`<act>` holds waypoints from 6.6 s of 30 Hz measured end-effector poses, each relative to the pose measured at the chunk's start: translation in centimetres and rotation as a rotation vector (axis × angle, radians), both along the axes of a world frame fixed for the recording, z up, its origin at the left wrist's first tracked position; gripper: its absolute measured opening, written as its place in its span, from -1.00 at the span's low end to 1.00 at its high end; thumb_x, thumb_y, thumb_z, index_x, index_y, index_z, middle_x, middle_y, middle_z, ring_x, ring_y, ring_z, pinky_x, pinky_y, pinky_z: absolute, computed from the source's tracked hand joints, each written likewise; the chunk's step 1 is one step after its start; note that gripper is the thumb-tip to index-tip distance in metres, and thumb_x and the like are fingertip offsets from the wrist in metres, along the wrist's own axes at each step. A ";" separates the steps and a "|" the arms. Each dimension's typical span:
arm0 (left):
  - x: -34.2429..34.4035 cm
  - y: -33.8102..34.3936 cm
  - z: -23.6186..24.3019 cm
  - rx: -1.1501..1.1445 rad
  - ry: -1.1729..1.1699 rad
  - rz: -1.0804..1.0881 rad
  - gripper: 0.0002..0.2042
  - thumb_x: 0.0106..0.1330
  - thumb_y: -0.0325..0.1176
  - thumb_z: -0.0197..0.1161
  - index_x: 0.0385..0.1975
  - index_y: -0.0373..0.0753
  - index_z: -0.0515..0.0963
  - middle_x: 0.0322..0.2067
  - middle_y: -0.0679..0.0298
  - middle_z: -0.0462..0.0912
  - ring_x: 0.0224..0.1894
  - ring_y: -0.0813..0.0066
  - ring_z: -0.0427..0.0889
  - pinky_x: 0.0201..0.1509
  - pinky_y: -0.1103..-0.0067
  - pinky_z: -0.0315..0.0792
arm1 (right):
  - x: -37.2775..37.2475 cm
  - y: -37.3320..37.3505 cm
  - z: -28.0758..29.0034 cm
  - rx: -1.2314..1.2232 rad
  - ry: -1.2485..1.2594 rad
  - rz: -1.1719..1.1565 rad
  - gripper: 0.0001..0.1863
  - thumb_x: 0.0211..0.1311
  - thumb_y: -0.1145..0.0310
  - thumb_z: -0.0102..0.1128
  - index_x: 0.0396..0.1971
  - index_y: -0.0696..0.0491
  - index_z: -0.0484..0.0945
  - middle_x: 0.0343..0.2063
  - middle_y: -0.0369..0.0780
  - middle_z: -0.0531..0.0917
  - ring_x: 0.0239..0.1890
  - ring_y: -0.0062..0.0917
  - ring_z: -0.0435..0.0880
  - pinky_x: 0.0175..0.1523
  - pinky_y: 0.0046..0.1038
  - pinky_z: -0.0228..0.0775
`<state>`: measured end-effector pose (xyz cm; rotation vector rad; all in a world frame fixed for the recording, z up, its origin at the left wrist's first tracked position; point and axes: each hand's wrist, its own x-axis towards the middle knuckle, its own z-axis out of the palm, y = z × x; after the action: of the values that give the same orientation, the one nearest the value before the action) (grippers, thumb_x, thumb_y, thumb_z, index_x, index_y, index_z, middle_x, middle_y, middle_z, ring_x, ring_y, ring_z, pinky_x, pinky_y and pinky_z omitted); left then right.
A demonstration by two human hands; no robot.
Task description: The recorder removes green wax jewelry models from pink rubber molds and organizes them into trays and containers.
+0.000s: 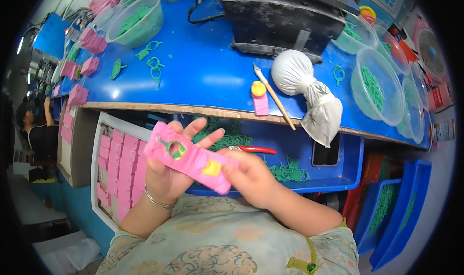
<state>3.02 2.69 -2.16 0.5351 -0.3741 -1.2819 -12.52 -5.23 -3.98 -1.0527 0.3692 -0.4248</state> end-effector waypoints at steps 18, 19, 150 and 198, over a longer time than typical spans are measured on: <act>-1.1 -0.1 0.3 0.434 -0.094 -0.114 -0.52 0.35 -0.06 -0.33 -0.22 -0.34 0.44 -0.37 0.15 0.54 -0.37 0.40 0.54 -0.26 0.52 0.43 | 2.5 -1.9 2.9 -1.255 -0.013 -0.139 -0.70 -0.21 0.31 0.36 -0.41 0.03 0.50 -0.47 -0.25 0.43 -0.52 -0.46 0.47 -0.50 -0.47 0.31; -1.1 -0.1 0.1 0.412 -0.031 -0.100 -0.54 0.35 -0.06 -0.31 -0.21 -0.33 0.44 -0.36 0.17 0.55 -0.34 0.43 0.53 -0.24 0.53 0.42 | 2.4 -1.6 2.9 -1.294 -0.029 -0.135 -0.77 -0.20 0.36 0.30 -0.45 0.05 0.52 -0.50 -0.27 0.43 -0.53 -0.44 0.48 -0.51 -0.46 0.32; 0.6 -0.4 0.4 -0.019 -1.888 0.324 -0.59 -0.11 -0.56 0.31 -0.15 -0.28 0.50 -0.05 0.01 0.45 -0.10 0.13 0.52 -0.07 0.43 0.44 | 1.2 -5.6 3.7 -1.611 0.618 -0.573 -0.72 -0.09 0.46 0.21 -0.27 0.09 0.50 -0.51 -0.23 0.49 -0.53 -0.38 0.50 -0.49 -0.38 0.32; -0.3 -0.2 0.9 0.076 -1.516 -0.315 -0.66 -0.14 -0.41 0.36 -0.31 -0.30 0.48 -0.46 0.14 0.51 -0.39 0.20 0.49 -0.29 0.46 0.39 | 0.9 -2.6 3.3 -1.542 0.284 -0.182 -0.73 -0.18 0.20 0.25 -0.71 0.07 0.43 -0.70 -0.25 0.36 -0.57 -0.38 0.40 -0.48 -0.36 0.19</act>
<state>2.67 2.49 -1.30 1.5142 -1.7066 -0.9543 -11.59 -7.81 -0.66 -2.6106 0.3635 -0.7425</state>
